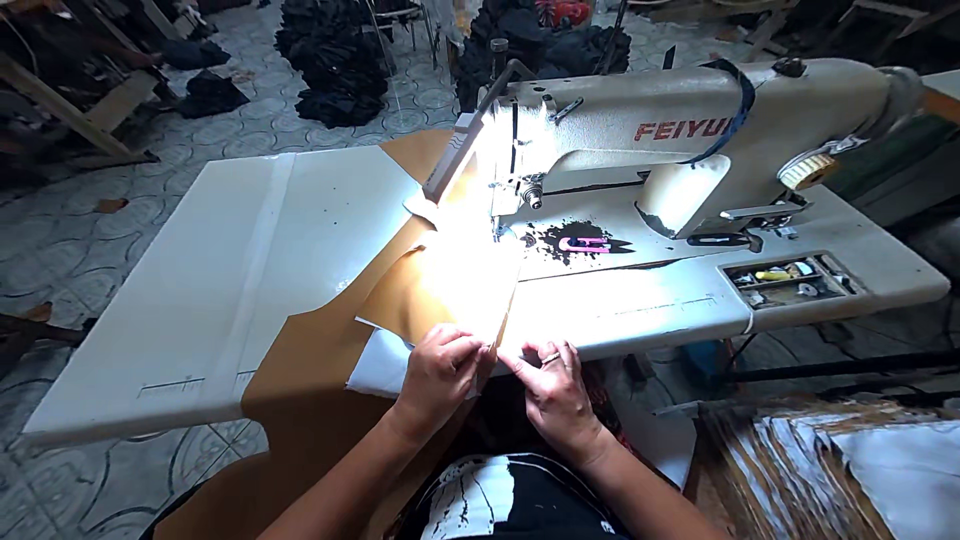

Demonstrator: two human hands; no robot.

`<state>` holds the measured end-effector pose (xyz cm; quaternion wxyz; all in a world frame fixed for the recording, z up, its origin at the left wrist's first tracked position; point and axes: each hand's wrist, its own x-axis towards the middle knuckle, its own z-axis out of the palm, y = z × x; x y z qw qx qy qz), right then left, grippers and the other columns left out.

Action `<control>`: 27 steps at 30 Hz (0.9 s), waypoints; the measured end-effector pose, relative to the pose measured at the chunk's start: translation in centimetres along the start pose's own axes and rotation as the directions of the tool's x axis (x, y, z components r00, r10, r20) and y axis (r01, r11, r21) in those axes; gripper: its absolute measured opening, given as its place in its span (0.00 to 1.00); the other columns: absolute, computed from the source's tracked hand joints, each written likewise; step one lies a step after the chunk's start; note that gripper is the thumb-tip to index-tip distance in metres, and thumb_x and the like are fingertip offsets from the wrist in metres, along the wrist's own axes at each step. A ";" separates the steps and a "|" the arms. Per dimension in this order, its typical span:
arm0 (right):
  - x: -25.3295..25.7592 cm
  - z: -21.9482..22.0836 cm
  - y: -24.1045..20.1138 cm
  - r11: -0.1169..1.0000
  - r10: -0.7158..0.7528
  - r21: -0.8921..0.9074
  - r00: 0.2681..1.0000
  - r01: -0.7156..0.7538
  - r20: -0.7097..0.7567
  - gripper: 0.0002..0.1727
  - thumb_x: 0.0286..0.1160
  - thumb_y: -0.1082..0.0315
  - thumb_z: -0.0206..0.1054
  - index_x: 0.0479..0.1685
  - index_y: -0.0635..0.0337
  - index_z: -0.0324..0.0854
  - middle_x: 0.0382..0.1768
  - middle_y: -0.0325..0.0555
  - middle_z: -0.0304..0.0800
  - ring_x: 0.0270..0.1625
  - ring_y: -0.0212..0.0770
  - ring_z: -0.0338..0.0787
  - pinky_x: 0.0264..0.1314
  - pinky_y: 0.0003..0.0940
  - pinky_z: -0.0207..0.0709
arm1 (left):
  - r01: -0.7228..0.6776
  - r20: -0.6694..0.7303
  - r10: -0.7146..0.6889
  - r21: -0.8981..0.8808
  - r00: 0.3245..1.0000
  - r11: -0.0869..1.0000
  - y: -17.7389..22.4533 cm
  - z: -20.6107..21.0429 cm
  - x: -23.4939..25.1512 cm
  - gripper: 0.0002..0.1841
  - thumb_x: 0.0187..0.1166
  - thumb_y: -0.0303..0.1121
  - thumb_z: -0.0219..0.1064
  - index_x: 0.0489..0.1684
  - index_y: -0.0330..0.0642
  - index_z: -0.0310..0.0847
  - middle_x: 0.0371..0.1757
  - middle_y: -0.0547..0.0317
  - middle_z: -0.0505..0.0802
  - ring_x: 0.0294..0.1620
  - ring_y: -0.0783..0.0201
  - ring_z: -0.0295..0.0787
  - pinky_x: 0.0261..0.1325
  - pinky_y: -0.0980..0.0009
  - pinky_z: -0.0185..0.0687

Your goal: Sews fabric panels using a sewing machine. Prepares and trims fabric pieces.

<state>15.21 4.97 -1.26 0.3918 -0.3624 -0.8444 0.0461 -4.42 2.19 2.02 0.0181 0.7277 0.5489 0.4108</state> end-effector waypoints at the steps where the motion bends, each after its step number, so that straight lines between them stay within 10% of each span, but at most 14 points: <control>1: 0.0 0.0 0.0 1.000 0.001 0.002 1.000 -0.001 0.000 0.27 0.62 0.77 0.62 0.56 0.41 0.95 0.49 0.51 0.92 0.56 0.55 0.88 0.67 0.54 0.75 | 0.000 -0.014 0.000 -0.022 1.000 1.000 0.1 0.0 0.1 0.11 0.77 0.31 0.66 0.36 0.39 0.96 0.41 0.54 0.97 0.46 0.64 0.94 0.54 0.73 0.87; 10: 0.4 -0.5 0.1 0.999 0.009 0.042 0.999 -0.011 0.043 0.27 0.63 0.78 0.61 0.57 0.41 0.95 0.49 0.52 0.92 0.57 0.57 0.88 0.66 0.57 0.75 | 0.000 -0.039 0.002 0.053 0.999 0.999 1.0 0.7 0.3 0.13 0.76 0.27 0.61 0.45 0.35 0.93 0.38 0.49 0.97 0.36 0.59 0.95 0.45 0.67 0.89; 27: 4.5 -2.0 1.2 0.986 0.073 -0.162 0.978 -0.041 0.198 0.20 0.66 0.77 0.67 0.54 0.49 0.95 0.51 0.60 0.93 0.64 0.68 0.87 0.71 0.69 0.71 | -0.067 0.052 0.063 0.092 0.997 0.993 1.0 1.2 -0.4 0.14 0.76 0.25 0.61 0.41 0.46 0.97 0.44 0.47 0.96 0.49 0.50 0.93 0.54 0.60 0.87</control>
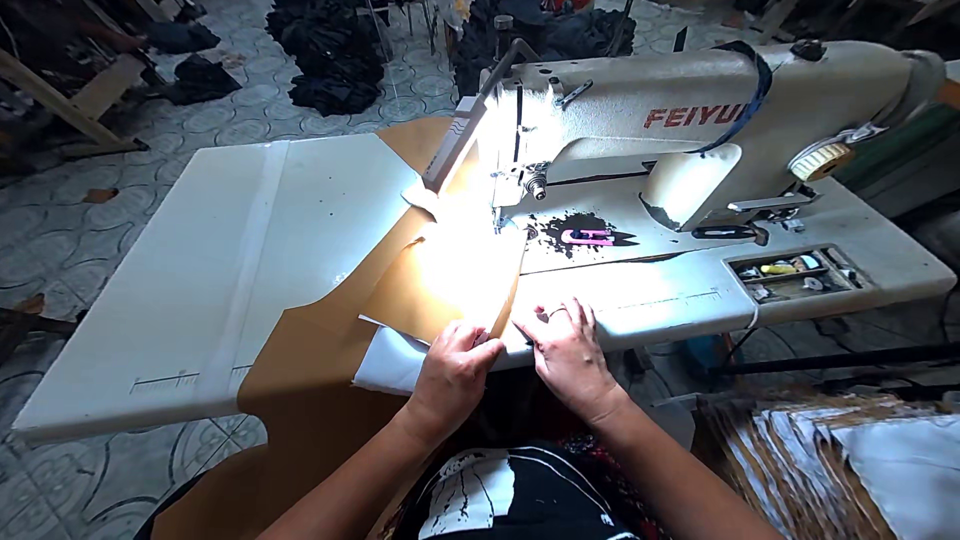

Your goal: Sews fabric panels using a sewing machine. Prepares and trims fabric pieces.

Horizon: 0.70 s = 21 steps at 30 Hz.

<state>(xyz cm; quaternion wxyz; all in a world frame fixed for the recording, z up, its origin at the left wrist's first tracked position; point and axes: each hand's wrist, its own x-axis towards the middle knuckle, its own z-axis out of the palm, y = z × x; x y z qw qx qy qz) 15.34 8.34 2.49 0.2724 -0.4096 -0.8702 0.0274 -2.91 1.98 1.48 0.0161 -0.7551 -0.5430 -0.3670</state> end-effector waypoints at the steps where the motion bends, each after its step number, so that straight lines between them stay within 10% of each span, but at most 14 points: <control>1: 0.0 0.0 0.0 1.000 -0.001 0.004 1.000 0.001 -0.002 0.20 0.66 0.77 0.67 0.55 0.49 0.95 0.51 0.60 0.93 0.64 0.68 0.87 0.71 0.69 0.71 | -0.005 -0.005 0.005 0.001 1.000 1.000 0.0 0.0 0.0 0.14 0.76 0.26 0.61 0.40 0.46 0.97 0.44 0.47 0.96 0.49 0.50 0.93 0.55 0.60 0.88; 14: -0.2 0.3 0.0 0.999 -0.019 0.048 1.000 0.020 -0.025 0.23 0.66 0.77 0.64 0.55 0.43 0.96 0.45 0.57 0.94 0.61 0.66 0.89 0.70 0.68 0.72 | -0.010 -0.032 0.014 0.109 0.999 0.994 0.3 0.3 -0.1 0.16 0.79 0.28 0.59 0.55 0.32 0.90 0.39 0.49 0.95 0.44 0.51 0.94 0.53 0.59 0.89; 21: -0.3 0.2 0.0 0.997 -0.009 0.074 1.000 0.010 -0.003 0.22 0.67 0.77 0.64 0.54 0.45 0.96 0.45 0.57 0.94 0.60 0.64 0.89 0.70 0.67 0.72 | -0.019 -0.008 0.020 0.122 1.000 0.992 0.7 0.0 0.2 0.12 0.75 0.28 0.63 0.41 0.41 0.96 0.33 0.53 0.94 0.43 0.53 0.93 0.51 0.61 0.88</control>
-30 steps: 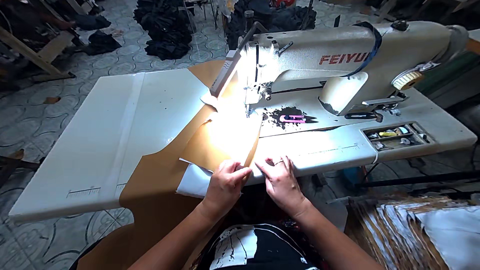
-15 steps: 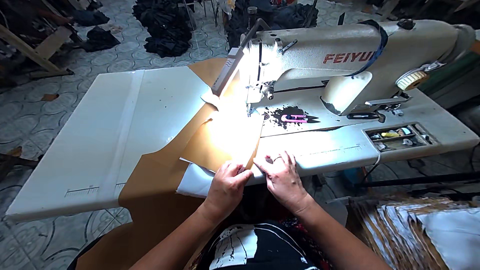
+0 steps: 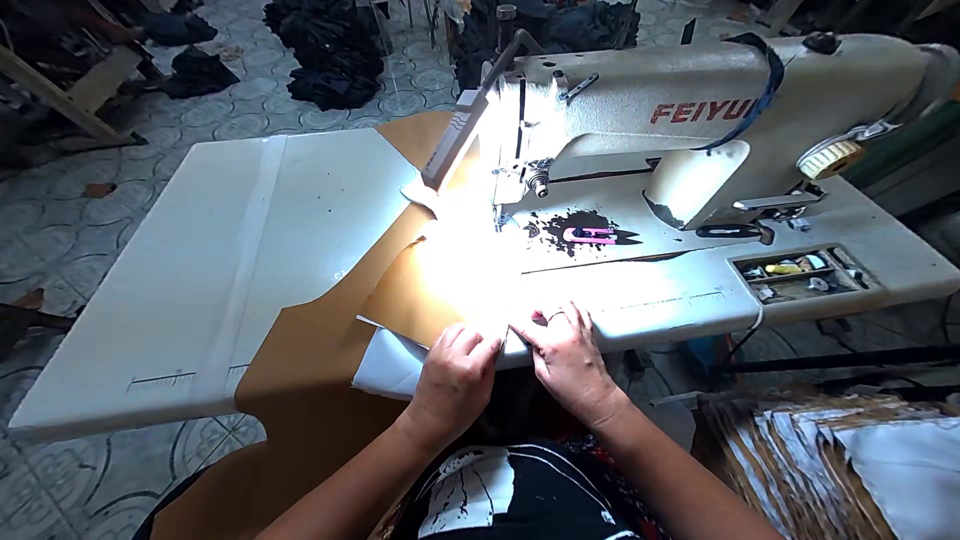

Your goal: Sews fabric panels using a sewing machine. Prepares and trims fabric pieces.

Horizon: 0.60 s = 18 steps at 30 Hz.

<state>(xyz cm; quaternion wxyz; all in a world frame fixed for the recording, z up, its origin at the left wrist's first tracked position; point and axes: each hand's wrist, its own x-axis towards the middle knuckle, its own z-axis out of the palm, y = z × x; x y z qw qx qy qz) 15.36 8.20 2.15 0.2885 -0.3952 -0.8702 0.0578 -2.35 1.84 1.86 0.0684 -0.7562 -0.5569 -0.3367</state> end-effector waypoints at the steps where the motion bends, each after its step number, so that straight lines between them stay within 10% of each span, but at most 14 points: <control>1: 0.0 0.0 0.0 1.000 0.001 0.002 1.000 -0.001 0.003 0.22 0.66 0.77 0.64 0.54 0.45 0.96 0.45 0.57 0.94 0.60 0.64 0.89 0.70 0.67 0.72 | 0.000 0.001 0.000 0.005 1.000 1.000 0.0 0.0 0.0 0.12 0.74 0.27 0.63 0.41 0.40 0.96 0.33 0.53 0.94 0.43 0.52 0.93 0.51 0.61 0.88; 11: -0.3 0.8 0.4 0.998 -0.049 0.046 0.995 0.053 -0.081 0.21 0.65 0.76 0.64 0.53 0.49 0.95 0.46 0.54 0.94 0.57 0.61 0.91 0.64 0.62 0.78 | -0.007 0.050 0.005 0.044 0.999 0.999 0.1 -0.4 0.4 0.12 0.71 0.27 0.64 0.38 0.42 0.96 0.29 0.53 0.92 0.39 0.52 0.92 0.49 0.59 0.88; 18: -0.5 0.7 0.5 0.985 -0.160 0.051 0.983 0.165 -0.094 0.21 0.59 0.73 0.66 0.50 0.43 0.96 0.43 0.49 0.94 0.48 0.55 0.91 0.59 0.59 0.78 | 0.043 0.126 -0.049 0.045 0.991 0.998 0.7 -0.6 0.3 0.16 0.78 0.41 0.64 0.49 0.43 0.94 0.55 0.53 0.97 0.63 0.49 0.93 0.68 0.37 0.80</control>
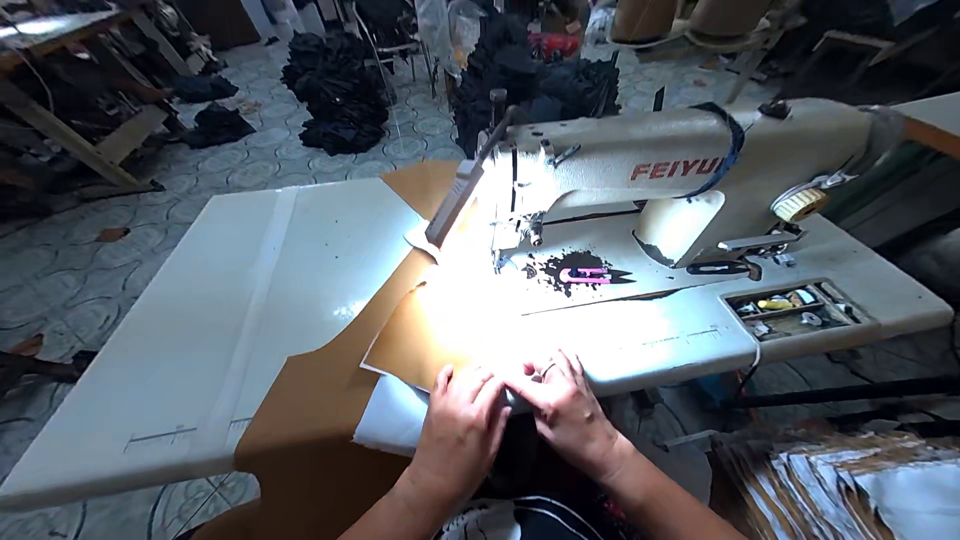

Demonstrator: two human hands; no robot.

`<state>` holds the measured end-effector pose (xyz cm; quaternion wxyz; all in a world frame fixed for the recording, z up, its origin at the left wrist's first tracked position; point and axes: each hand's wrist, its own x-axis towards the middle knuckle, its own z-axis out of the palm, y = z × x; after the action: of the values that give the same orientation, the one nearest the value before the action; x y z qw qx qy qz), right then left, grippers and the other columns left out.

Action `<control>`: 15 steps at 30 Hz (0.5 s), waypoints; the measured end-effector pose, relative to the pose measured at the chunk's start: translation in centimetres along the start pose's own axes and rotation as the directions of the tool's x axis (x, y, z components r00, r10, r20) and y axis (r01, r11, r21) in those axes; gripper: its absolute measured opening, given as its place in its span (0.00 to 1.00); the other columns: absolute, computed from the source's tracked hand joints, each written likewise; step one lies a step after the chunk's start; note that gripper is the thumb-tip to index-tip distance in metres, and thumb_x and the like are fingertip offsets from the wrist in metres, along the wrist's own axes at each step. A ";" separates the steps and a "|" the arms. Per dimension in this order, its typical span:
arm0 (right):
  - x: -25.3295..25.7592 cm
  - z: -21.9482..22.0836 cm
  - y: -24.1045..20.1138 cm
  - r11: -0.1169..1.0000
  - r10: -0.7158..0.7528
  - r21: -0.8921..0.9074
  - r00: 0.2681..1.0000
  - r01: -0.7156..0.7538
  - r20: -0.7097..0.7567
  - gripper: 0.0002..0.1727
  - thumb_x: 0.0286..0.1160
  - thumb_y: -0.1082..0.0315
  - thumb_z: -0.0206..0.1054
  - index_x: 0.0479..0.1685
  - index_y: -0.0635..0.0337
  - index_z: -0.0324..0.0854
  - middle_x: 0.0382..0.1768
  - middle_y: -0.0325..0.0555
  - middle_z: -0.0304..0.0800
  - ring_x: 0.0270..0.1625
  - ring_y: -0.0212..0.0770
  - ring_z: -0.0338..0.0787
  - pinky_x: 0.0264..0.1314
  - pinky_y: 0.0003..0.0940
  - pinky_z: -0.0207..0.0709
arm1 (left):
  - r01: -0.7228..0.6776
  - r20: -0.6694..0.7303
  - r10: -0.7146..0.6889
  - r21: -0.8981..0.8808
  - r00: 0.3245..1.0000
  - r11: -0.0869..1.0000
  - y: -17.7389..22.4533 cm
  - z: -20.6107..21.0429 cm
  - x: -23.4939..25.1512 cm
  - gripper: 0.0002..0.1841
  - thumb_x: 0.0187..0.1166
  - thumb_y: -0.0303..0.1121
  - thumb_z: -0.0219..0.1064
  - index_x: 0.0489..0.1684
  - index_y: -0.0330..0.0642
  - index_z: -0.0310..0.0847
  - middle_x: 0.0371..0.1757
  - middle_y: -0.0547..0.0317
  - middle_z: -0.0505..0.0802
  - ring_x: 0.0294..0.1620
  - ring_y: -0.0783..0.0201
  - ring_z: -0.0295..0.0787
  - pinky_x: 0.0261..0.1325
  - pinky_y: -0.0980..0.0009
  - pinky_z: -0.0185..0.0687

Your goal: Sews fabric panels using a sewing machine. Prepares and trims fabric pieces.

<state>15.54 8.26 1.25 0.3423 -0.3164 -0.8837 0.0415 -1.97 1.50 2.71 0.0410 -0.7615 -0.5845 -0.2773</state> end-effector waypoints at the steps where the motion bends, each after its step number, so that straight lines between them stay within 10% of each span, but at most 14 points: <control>1: 0.0 -0.2 0.2 1.000 -0.009 -0.020 1.000 0.009 0.005 0.20 0.59 0.72 0.67 0.49 0.43 0.96 0.42 0.48 0.94 0.48 0.55 0.91 0.59 0.59 0.78 | 0.008 -0.006 -0.008 0.014 1.000 1.000 0.4 0.2 -0.1 0.18 0.79 0.44 0.63 0.50 0.42 0.94 0.56 0.53 0.97 0.63 0.49 0.93 0.68 0.36 0.79; 15: 1.0 -1.1 1.4 0.998 -0.035 -0.053 0.999 0.037 0.036 0.20 0.58 0.72 0.64 0.45 0.42 0.98 0.38 0.47 0.93 0.47 0.53 0.91 0.57 0.57 0.80 | 0.061 -0.109 -0.054 0.057 0.993 0.997 1.3 1.9 0.0 0.25 0.83 0.49 0.53 0.53 0.45 0.95 0.60 0.56 0.96 0.67 0.46 0.91 0.64 0.25 0.74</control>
<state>16.41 9.86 2.25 0.3188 -0.3090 -0.8959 0.0171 -0.08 1.84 1.49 0.0872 -0.7267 -0.6113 -0.3012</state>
